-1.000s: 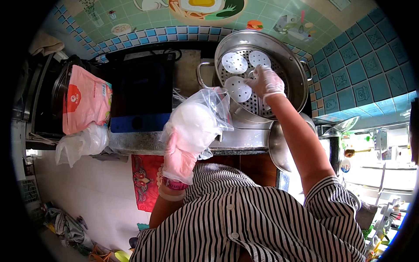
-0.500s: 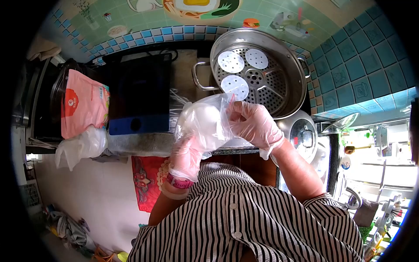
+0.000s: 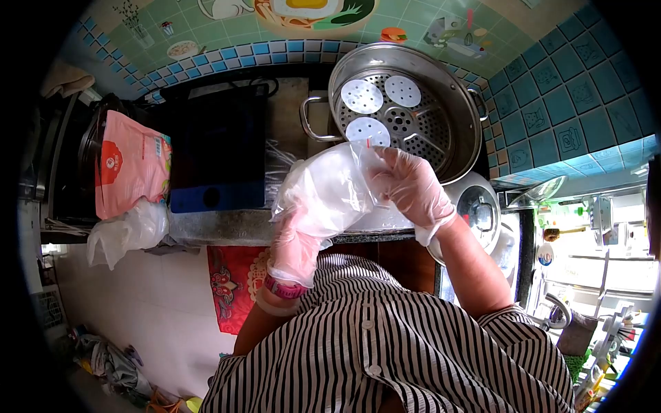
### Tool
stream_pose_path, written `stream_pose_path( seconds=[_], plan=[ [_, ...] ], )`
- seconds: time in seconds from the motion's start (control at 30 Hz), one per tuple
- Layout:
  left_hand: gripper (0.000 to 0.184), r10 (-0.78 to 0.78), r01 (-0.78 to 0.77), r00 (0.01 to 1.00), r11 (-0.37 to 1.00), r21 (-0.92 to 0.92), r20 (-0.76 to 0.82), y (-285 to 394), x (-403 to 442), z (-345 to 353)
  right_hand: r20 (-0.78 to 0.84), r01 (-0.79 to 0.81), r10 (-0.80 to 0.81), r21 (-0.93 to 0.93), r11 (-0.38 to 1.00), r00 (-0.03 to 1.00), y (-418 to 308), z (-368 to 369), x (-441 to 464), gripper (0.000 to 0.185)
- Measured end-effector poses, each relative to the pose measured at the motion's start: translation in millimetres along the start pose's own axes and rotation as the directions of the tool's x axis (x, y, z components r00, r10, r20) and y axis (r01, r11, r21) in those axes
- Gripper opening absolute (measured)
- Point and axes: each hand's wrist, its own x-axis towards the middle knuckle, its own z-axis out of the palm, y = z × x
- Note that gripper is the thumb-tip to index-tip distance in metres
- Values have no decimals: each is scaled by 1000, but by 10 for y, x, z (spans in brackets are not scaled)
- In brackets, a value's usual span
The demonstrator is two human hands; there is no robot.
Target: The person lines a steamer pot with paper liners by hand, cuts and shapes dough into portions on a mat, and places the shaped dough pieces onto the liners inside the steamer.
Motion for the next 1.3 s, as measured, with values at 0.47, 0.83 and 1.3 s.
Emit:
stream_pose_path(
  seconds=[0.47,0.83,1.3],
  plan=[
    [75,-41,43,998,998,-41,45,103,20,-86,90,-239,264,-223,945,960,619,-1090,822,28],
    [73,-65,73,995,992,-107,77,119,27,-127,-61,-315,503,-842,439,862,693,-1010,976,63],
    [74,-75,77,996,996,-36,39,51,36,-76,93,42,-29,-149,988,995,-57,-663,223,12]
  ],
)
